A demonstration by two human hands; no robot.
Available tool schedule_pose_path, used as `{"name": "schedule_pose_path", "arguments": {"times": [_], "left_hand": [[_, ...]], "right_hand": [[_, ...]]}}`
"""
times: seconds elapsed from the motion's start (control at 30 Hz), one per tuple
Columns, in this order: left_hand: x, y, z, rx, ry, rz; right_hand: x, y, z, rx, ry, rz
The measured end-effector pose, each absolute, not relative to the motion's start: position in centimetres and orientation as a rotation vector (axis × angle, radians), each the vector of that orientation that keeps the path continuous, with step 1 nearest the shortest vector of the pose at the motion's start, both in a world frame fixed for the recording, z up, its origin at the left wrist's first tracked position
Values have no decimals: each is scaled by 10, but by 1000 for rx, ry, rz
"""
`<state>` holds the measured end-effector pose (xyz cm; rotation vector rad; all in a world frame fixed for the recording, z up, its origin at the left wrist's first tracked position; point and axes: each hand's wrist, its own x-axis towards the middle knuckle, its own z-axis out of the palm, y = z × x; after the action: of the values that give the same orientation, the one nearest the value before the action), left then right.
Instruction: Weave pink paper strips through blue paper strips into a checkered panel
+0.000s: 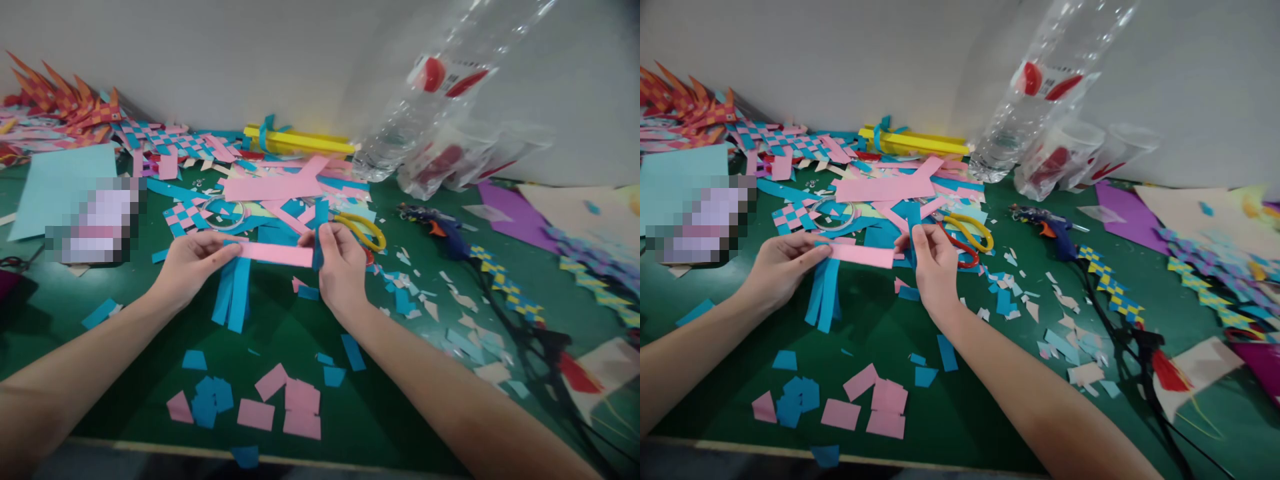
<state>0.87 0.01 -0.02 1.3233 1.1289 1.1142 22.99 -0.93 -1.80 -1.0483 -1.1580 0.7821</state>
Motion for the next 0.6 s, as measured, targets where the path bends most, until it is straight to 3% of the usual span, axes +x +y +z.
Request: {"name": "schedule_pose_path", "arguments": {"times": [0.2,0.43,0.6], "left_hand": [[12,-5,11,1536,1081,759],[6,4,17,1702,972,581],[0,10,12,1551,1022,584]], "right_hand": [[229,-10,-19,-917,-1100,1072],[235,-5,-14,-580,-971,1719],[242,-1,-10,-455,-912,1880]]}}
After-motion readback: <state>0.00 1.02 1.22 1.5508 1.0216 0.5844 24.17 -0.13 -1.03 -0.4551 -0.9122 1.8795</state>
